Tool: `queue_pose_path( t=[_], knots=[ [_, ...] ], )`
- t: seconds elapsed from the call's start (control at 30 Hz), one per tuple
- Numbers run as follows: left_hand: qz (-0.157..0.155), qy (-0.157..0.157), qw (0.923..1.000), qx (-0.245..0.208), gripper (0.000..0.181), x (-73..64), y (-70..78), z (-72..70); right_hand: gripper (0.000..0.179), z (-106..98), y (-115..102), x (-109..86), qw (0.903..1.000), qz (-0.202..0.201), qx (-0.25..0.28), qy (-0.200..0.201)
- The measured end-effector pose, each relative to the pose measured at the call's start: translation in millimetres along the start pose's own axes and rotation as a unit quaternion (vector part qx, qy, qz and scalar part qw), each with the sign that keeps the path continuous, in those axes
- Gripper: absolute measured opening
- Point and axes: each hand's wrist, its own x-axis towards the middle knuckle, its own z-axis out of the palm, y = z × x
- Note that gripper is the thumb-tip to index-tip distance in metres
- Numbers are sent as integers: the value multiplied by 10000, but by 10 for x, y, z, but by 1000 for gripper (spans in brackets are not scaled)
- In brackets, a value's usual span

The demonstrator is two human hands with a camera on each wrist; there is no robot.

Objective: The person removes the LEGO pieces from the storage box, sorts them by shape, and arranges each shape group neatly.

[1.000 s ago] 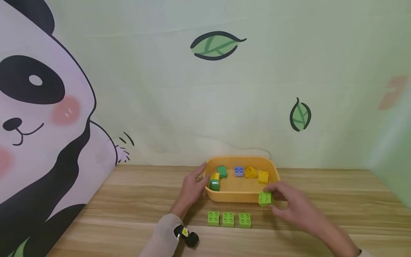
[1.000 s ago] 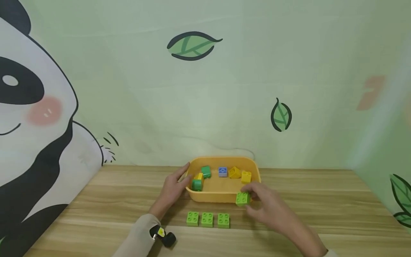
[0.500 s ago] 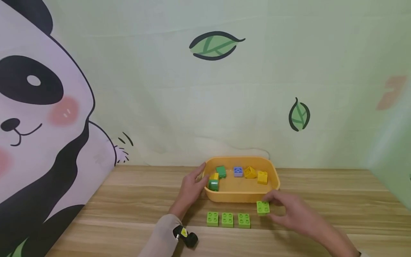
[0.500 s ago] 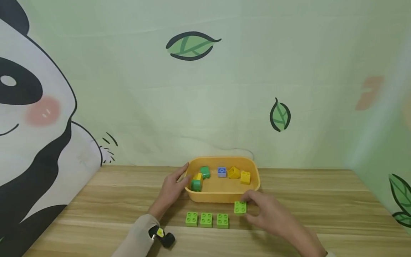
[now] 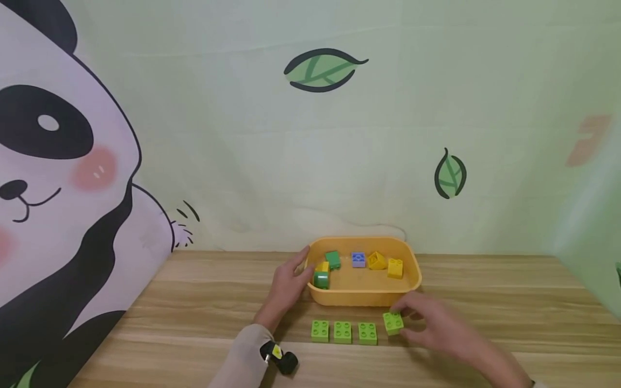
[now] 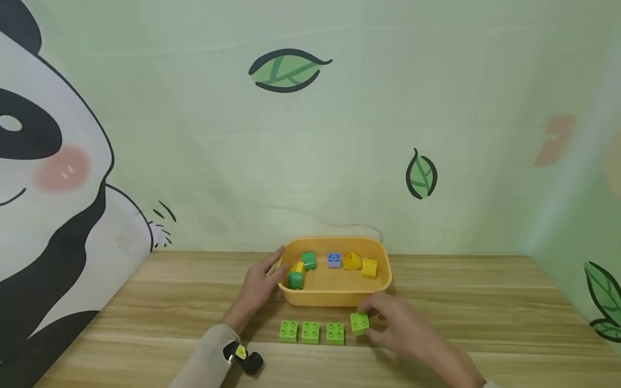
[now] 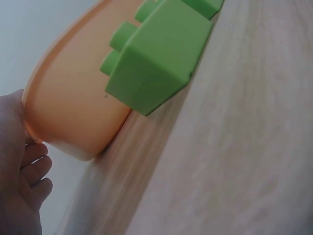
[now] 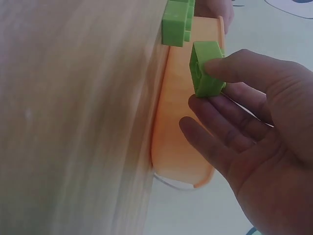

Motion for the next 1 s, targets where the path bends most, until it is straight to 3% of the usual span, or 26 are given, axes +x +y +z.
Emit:
queue_pose_path(
  t=[0.27,0.57,1.0],
  knots=[
    [80,4,10000,28,54,-1,-22,7,38,71,10,-2,9989,383,97,-249],
    [111,-9,9999,-36,54,-4,-12,2,36,132,33,5,9988,436,-91,-215],
    [142,54,9999,25,53,-8,7,5,36,149,81,29,9979,477,147,-404]
  ],
)
